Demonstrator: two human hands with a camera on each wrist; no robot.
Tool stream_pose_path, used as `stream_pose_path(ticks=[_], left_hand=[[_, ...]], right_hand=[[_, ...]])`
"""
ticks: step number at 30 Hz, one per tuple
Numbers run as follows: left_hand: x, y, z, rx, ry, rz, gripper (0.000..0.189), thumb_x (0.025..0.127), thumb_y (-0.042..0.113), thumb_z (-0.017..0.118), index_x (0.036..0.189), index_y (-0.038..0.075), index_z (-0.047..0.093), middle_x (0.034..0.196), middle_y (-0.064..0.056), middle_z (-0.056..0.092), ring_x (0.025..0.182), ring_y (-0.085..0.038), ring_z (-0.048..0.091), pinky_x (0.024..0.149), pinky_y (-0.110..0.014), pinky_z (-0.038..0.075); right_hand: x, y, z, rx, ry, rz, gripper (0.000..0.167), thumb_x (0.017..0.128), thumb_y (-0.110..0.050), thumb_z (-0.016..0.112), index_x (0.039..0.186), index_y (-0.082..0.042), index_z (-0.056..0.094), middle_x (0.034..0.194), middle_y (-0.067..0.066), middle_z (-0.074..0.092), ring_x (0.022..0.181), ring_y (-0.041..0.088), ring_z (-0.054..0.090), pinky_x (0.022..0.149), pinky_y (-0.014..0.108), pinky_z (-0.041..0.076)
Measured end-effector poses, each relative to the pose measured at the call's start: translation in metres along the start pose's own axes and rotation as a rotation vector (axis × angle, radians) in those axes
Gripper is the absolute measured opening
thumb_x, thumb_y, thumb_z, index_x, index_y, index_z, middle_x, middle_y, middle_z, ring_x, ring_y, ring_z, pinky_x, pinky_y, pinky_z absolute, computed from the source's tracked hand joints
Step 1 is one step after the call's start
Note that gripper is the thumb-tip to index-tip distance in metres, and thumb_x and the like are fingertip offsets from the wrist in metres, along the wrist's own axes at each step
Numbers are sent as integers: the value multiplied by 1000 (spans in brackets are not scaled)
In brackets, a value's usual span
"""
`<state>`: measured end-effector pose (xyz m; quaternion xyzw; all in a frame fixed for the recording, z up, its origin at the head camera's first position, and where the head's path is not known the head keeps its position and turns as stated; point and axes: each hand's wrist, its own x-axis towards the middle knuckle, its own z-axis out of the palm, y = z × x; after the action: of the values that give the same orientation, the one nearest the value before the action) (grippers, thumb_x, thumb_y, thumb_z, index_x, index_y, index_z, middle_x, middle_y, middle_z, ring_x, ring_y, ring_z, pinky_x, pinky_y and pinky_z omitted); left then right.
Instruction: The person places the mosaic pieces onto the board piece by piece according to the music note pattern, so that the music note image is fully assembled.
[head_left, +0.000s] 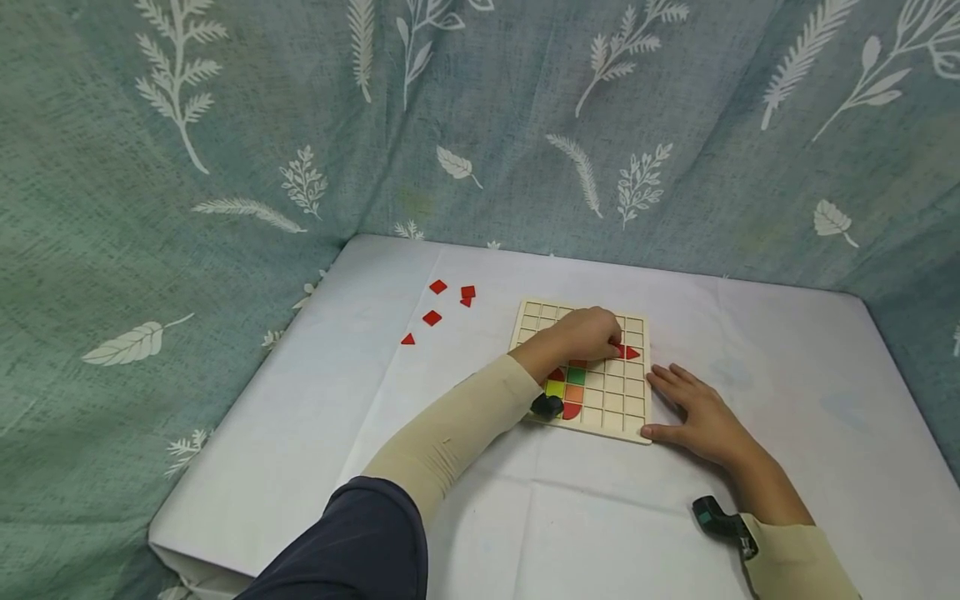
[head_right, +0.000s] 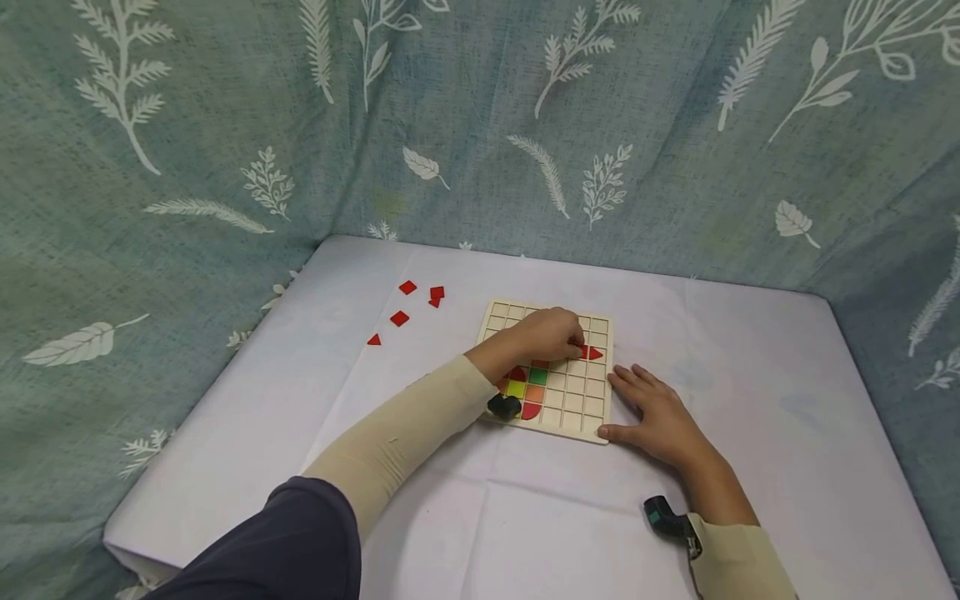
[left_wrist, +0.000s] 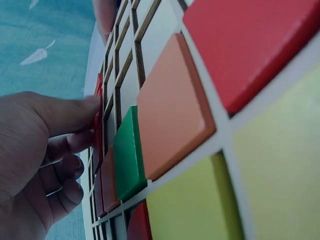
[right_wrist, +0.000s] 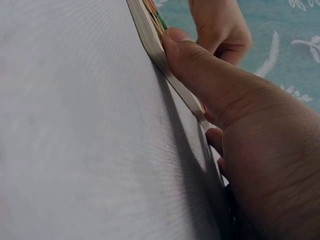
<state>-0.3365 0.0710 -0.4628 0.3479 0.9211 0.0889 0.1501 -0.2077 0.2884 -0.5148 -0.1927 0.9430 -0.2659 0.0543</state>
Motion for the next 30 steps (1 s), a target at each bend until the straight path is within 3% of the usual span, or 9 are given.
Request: stream_pose_path(ticks=[10, 16, 22, 26, 30], left_hand=[[1, 1, 2, 25, 31, 15, 17, 92, 35, 68, 82, 21, 73, 77, 11, 63, 68, -10, 52, 62, -26, 42], [0, -5, -2, -17, 6, 28, 20, 93, 37, 66, 92, 20, 75, 86, 9, 64, 74, -11, 54, 65, -26, 42], [-13, -26, -21, -15, 72, 49, 32, 98, 34, 60, 120, 15, 71, 113, 4, 63, 105, -10, 58, 89, -25, 45], [-27, -45, -34, 2, 95, 56, 29, 99, 29, 58, 119, 12, 71, 113, 1, 64, 105, -13, 59, 88, -27, 46], [-40, -64, -35, 23, 95, 31, 27, 98, 27, 59, 116, 12, 73, 110, -1, 65, 102, -14, 60, 88, -28, 47]], right_hand=[[0, -1, -1, -6, 7, -1, 99, 74, -65, 72, 149, -9, 39, 155, 11, 32, 144, 34, 18, 106, 63, 18], [0, -1, 1, -3, 16, -5, 98, 74, -62, 75, 149, -9, 40, 154, 11, 33, 144, 34, 18, 106, 64, 18], [1, -3, 4, -7, 9, 13, 100, 73, -64, 74, 149, -9, 40, 154, 12, 33, 143, 35, 18, 105, 65, 18], [0, -5, 2, -15, -5, 30, 103, 72, -67, 72, 149, -7, 38, 154, 14, 31, 144, 36, 17, 106, 65, 17], [0, -5, 2, -16, -5, 36, 104, 72, -68, 71, 149, -6, 38, 154, 15, 31, 144, 37, 16, 105, 65, 16]])
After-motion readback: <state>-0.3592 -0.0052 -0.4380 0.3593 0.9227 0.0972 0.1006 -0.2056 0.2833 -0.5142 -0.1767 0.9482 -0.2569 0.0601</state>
